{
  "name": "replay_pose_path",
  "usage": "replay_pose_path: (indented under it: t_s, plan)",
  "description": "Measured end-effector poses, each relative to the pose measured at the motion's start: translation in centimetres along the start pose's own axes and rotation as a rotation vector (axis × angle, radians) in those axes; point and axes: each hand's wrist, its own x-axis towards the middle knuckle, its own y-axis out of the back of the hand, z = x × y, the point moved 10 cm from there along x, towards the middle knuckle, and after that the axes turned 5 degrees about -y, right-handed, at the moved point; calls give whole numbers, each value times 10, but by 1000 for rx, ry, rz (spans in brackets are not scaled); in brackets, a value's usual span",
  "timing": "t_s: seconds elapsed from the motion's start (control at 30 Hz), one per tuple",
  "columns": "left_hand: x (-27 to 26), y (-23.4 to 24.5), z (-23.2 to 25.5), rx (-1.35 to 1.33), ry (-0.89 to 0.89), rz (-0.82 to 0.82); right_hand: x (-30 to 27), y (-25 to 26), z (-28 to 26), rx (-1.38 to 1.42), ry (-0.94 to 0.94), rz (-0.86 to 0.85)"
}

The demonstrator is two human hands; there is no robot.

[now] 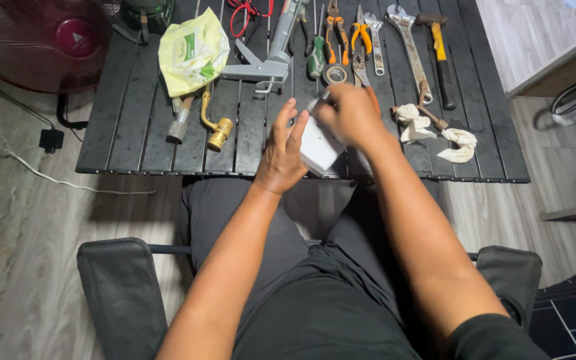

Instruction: The person sits on a chair and cleans a small white electronic device on their lap using a black tool and a white cloth. The person scrubs the device's surface with the tool and then wipes it with the cloth.

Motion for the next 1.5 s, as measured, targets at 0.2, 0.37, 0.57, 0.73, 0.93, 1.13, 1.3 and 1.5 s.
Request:
replay_pose_path:
  t_s: [0.2,0.37,0.57,0.73,0.93,1.13,1.3,1.5]
  plan:
    - [-2,-4,0,-34,-3,-41,-10,0,13,149,-50,-264]
    - [2,-3,3,13,-24,-59,-32,15,-10,-68,110,8]
    - [5,2,10,-59,-52,-82,-45,-9,9,231,-106,-320]
    - [9,-3,18,32,-23,-237,-43,34,24,89,-48,246]
    - [8,5,14,29,7,-91,-66,28,17,378,-184,281]
    - [10,18,10,-1,85,7,-80,35,-34,261,-74,248]
    - [3,10,0,14,206,-33,-49,53,-22,216,-30,285]
    - [-5,7,-12,-75,242,35,-68,15,-70,179,283,146]
